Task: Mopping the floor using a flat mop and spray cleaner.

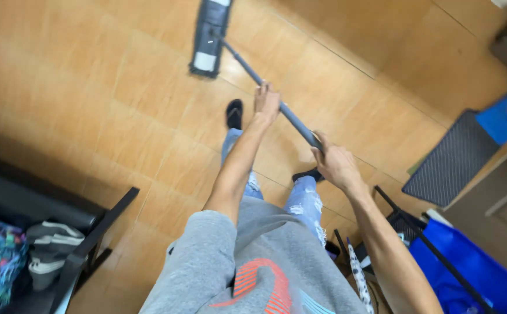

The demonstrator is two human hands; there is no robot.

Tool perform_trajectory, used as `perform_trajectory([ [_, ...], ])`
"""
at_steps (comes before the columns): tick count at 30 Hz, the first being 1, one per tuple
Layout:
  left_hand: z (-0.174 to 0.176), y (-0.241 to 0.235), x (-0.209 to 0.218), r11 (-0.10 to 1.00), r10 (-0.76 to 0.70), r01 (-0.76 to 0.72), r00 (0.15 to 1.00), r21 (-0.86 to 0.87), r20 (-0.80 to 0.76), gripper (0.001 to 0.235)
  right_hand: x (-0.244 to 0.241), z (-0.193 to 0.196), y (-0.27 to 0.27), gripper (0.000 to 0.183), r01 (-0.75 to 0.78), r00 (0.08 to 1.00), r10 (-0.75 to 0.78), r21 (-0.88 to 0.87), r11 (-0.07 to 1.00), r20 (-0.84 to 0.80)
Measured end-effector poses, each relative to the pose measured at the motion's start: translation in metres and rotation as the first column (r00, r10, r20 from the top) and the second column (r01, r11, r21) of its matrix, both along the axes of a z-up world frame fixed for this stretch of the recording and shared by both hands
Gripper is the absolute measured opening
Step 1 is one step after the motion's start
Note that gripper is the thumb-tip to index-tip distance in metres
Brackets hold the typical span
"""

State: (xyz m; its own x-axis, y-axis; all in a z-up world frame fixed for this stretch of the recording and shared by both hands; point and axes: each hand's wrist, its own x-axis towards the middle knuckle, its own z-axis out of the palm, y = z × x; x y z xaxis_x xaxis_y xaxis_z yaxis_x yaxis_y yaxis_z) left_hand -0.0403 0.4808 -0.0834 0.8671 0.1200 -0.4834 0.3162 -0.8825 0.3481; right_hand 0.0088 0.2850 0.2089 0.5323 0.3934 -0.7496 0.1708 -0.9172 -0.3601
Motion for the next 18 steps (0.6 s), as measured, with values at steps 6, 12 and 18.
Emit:
perform_trajectory([
  [6,-0.012,-0.172,-0.015,0.998,0.007,-0.003,0.998,-0.061,0.068,0.032,-0.008,0.020,-0.177,0.042,0.126,0.991,-0.124,-0.026,0.992,0.057],
  [12,0.051,-0.459,-0.019,0.924,-0.270,0.268,0.962,-0.273,0.032,0.025,-0.041,0.106,-0.425,0.045,0.291,0.955,-0.291,-0.328,0.899,0.053],
  [18,0.093,-0.713,-0.043,0.789,-0.472,0.473,0.875,-0.393,0.104,0.040,-0.083,0.186,-0.562,0.048,0.311,0.940,-0.323,-0.668,0.676,0.111],
])
